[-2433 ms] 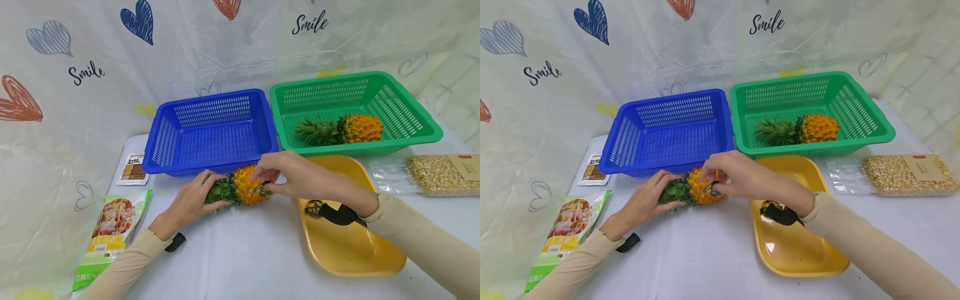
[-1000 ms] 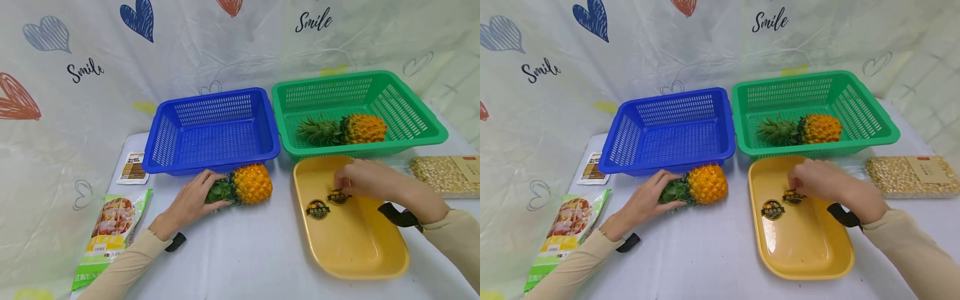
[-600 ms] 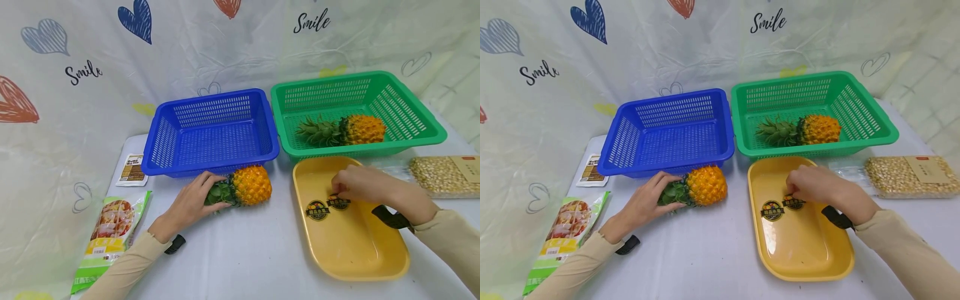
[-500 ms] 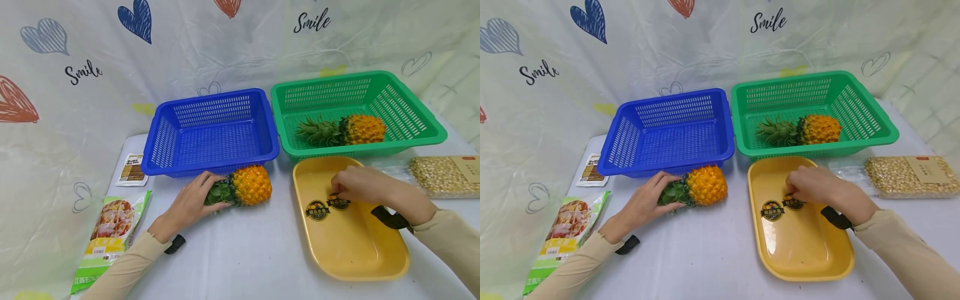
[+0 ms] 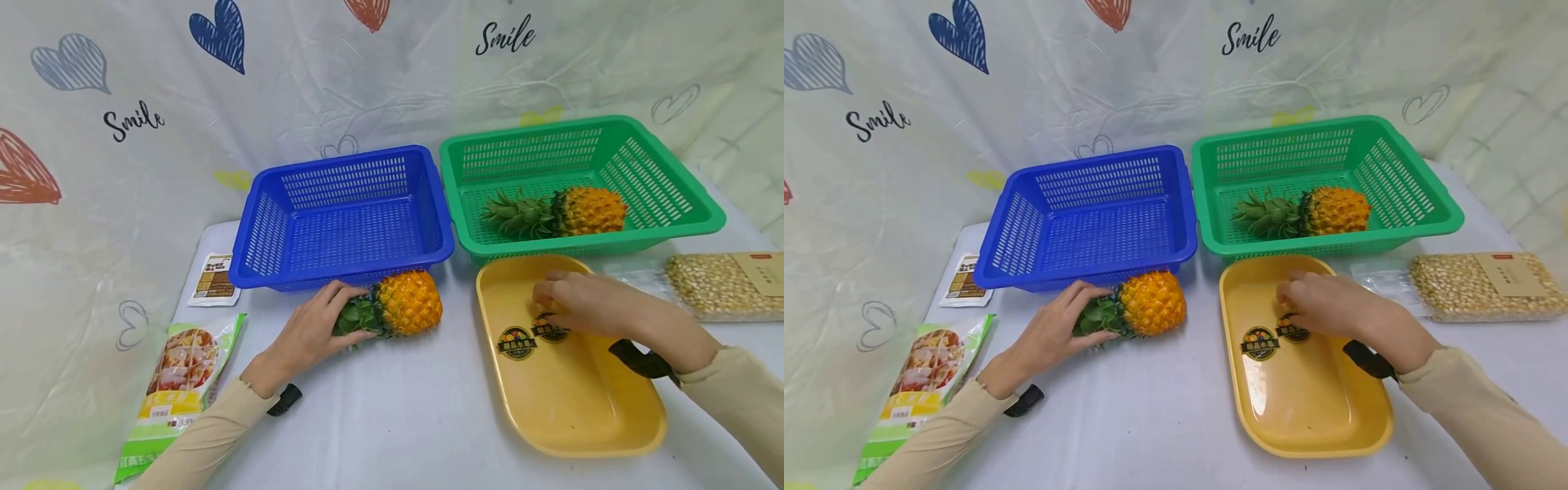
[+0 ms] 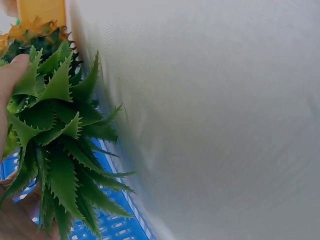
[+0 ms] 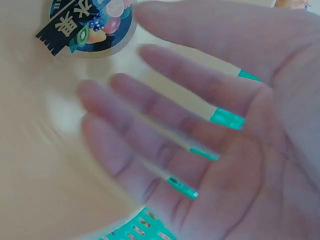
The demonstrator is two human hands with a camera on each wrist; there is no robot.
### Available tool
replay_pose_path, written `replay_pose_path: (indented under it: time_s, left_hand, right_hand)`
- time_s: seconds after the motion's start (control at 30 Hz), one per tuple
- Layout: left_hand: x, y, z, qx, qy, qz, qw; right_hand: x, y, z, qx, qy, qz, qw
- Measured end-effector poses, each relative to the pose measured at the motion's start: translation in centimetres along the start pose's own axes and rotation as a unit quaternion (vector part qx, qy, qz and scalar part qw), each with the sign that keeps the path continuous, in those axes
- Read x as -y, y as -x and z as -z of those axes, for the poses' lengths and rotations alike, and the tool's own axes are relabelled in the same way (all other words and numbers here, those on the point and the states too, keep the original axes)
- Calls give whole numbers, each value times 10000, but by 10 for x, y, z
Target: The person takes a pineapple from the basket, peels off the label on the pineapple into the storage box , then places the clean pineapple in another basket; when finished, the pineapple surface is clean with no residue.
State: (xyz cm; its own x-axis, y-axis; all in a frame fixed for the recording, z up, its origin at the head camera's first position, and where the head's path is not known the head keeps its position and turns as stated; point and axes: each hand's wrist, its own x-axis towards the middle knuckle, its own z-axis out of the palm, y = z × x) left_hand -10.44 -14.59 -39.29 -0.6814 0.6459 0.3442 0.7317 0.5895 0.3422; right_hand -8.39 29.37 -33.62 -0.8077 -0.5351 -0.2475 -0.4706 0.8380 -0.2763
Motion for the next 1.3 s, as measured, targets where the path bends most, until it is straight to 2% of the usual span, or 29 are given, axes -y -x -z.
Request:
replay_pose_path:
  time_s: [0.13,0.3,0.43,0.67,0.87,0.97,1.1,1.2,1.3]
  left_hand:
    - [0,0,0,12,-31,-3,10000]
    - [-1,0,0,29,-41,14,10000]
    - [-1,2,0,5,-16,20,10000]
    - [-2,2,2,57,12,73,10000]
    - [-3,0,2,155,-21,79,9998]
    - [-3,0,2,180,-32,89,9998]
    - [-4,1,2,105,-73,-24,9999]
    - [-4,4,1,-21,-105,-212,9997]
    - [-3,5,-1,-116,-91,-362,9992]
  right_hand:
    - [2,2,0,-31,-254,86,9996]
    - [-3,3,-3,525,-625,220,9964]
    - [-5,4,-4,727,-581,275,9953]
    - [5,7,5,785,-517,334,9950]
    - [31,4,25,460,-379,810,9949]
    - [50,-1,35,-100,-112,1286,9916]
    - [70,-12,45,-950,25,1895,9773]
    - [79,-24,47,-1067,-262,2100,9715]
    - [85,-36,44,-957,-566,2139,9705]
